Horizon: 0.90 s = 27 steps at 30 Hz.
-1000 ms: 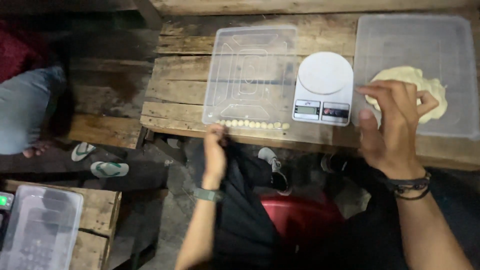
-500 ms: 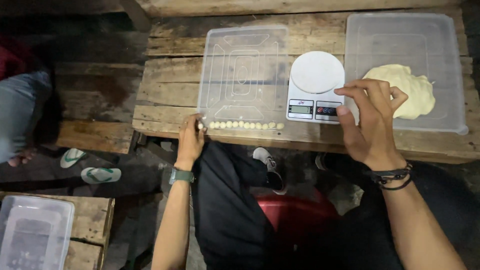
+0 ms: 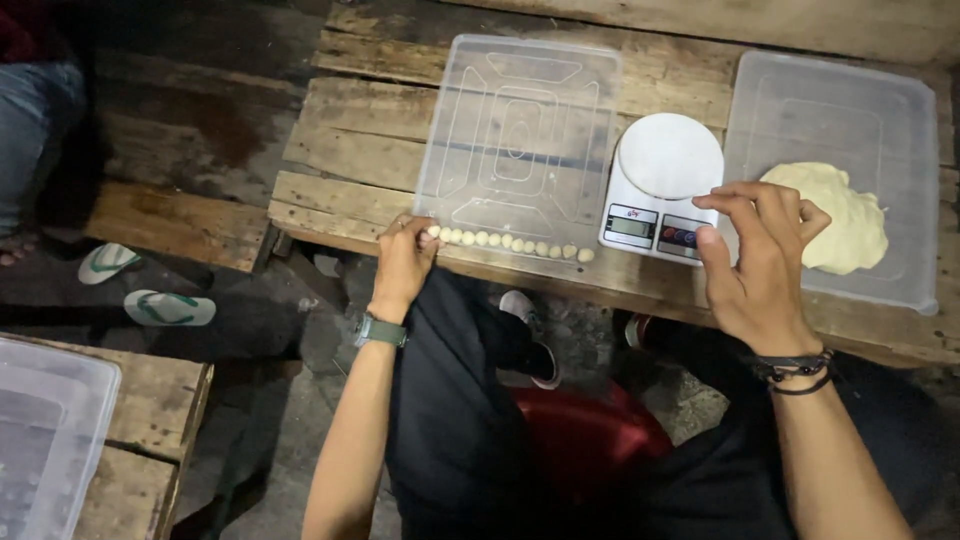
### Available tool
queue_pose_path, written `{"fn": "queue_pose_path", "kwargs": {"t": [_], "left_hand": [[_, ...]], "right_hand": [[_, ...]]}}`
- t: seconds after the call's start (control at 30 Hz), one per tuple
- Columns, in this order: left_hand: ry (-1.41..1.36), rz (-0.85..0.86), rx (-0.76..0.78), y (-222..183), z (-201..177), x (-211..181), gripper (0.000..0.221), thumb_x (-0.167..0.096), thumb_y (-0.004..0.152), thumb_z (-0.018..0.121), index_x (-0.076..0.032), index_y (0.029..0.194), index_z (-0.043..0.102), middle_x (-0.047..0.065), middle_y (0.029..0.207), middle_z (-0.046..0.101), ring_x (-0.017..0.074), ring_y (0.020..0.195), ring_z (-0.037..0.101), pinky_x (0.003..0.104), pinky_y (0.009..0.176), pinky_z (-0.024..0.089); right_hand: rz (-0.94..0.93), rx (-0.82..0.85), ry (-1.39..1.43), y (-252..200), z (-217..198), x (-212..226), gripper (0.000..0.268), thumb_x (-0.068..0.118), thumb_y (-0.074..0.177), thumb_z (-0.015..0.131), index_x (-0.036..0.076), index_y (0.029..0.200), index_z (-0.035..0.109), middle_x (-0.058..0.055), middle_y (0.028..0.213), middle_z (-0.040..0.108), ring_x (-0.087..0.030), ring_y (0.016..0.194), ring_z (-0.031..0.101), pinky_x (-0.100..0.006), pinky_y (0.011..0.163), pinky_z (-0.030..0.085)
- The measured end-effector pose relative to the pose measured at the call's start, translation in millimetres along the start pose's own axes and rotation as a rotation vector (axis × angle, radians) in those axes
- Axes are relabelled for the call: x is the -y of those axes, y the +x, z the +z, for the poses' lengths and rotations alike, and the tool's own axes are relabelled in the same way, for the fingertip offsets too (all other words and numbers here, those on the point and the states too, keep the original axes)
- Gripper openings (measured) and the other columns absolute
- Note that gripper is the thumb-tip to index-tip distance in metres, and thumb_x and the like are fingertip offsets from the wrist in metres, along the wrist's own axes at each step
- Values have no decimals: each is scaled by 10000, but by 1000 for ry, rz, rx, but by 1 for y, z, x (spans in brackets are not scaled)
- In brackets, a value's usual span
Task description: The person is portioning out chocolate dough using a digital scale and rolling it into small, uniform balls.
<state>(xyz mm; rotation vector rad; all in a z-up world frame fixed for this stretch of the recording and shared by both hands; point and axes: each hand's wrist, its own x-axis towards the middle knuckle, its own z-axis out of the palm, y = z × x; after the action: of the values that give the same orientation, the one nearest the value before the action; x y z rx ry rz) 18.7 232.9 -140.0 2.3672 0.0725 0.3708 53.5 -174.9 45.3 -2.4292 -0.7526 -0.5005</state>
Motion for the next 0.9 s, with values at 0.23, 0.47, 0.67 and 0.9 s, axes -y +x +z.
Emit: {"fn": "queue_pose_path", "kwargs": {"t": [0.23,0.47,0.67,0.9], "left_hand": [[145,-61,63,-7,-9,0,394,-149,851,745,-145,1244,719,113,1142,749,342,972,710,426,860,516],[133,21,-152,-12,-36,-82,531,-155,799,919,5,1256,701,210,1247,662,457,1138,651,517,976,504],[-49,35,-22,-37,12,-162,413,-171,760,898,-90,1131,734,144,1178,703,406,1086,669,512,919,518],[-279,48,141,-46,43,-224,359,-174,799,870,-106,1125,739,85,1205,703,302,834,762,385,740,619]], "right_hand": [[-75,-16,-213,24,-20,-38,252,245,1103,589,23,1186,674,-183,1155,597,-396,1083,497,-503,945,298],[367,351,-315,6,-10,-188,529,163,852,768,9,1329,599,-278,949,710,-540,938,698,-628,853,526],[492,689,-400,6,21,-175,591,233,829,790,179,1387,601,-229,1098,749,-470,1057,724,-577,944,552],[69,628,-741,-15,63,-216,239,227,847,776,144,1069,746,-101,982,764,-299,861,772,-423,794,614]]}}
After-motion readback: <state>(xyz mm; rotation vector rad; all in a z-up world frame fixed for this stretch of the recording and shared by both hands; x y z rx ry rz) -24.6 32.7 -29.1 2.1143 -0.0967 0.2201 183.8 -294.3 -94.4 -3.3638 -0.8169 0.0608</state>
